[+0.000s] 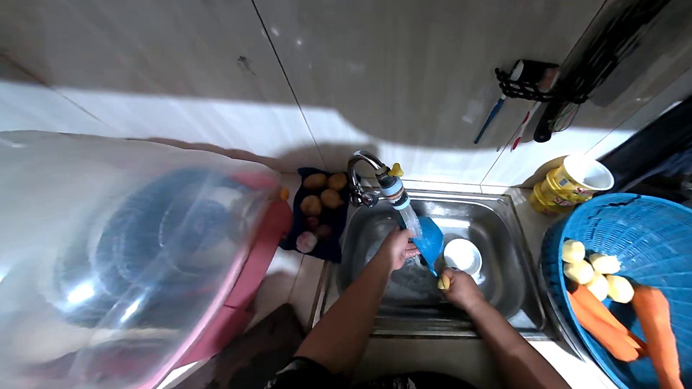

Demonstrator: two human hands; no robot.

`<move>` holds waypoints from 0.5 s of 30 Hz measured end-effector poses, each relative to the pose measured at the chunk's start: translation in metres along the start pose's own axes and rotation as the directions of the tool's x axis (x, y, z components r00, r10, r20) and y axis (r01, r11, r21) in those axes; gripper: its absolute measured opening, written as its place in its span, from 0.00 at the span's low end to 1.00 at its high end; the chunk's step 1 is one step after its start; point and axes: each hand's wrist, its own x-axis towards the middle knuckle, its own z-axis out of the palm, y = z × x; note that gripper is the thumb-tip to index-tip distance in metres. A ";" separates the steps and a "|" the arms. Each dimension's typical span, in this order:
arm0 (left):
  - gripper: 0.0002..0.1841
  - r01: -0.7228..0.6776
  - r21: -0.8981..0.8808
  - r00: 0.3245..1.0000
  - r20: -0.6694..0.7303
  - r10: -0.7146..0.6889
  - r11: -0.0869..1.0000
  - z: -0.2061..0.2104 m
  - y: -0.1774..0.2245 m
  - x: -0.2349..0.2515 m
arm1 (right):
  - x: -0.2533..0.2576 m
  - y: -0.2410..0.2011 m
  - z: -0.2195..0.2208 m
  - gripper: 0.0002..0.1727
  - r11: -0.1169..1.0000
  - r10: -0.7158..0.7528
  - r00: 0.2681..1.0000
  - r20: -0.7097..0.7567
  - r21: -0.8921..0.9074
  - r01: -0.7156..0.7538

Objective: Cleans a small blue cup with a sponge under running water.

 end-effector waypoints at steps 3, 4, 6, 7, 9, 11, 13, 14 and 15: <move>0.29 0.018 -0.008 1.000 0.012 -0.018 1.000 -0.009 -0.001 0.000 | 0.005 0.005 0.005 0.25 1.000 0.001 1.000 0.003 -0.031 -0.001; 0.29 0.017 0.005 1.000 0.007 -0.017 1.000 -0.010 -0.002 0.000 | 0.006 0.007 0.007 0.25 0.999 0.001 1.000 0.002 -0.039 -0.001; 0.29 0.007 0.031 1.000 0.022 -0.007 0.999 -0.008 0.000 -0.006 | 0.007 0.009 0.008 0.25 0.999 0.003 1.000 0.006 -0.044 -0.003; 0.31 -0.002 0.049 0.999 0.041 0.000 0.999 -0.006 0.001 -0.009 | 0.007 0.009 0.007 0.25 0.999 0.006 1.000 0.006 -0.045 -0.005; 0.36 -0.030 0.088 0.995 0.094 0.022 0.996 0.000 0.005 -0.015 | 0.006 0.008 0.006 0.26 0.999 0.008 1.000 0.000 -0.036 -0.008; 0.40 -0.070 0.161 0.992 0.118 0.051 0.984 0.009 0.007 -0.017 | 0.007 0.008 0.006 0.27 1.000 0.014 1.000 -0.013 -0.024 -0.014; 0.40 -0.110 0.243 0.991 0.104 0.087 0.964 0.019 0.007 -0.018 | 0.006 0.006 0.002 0.27 0.999 0.024 0.999 -0.028 -0.027 -0.025; 0.39 -0.129 0.261 0.989 0.106 0.105 0.957 0.024 0.008 -0.019 | 0.005 0.006 0.000 0.28 0.999 0.028 0.999 -0.040 -0.022 -0.028; 0.37 -0.143 0.268 0.988 0.098 0.121 0.953 0.028 0.009 -0.018 | 0.005 0.008 -0.001 0.28 1.000 0.022 0.998 -0.055 -0.014 -0.023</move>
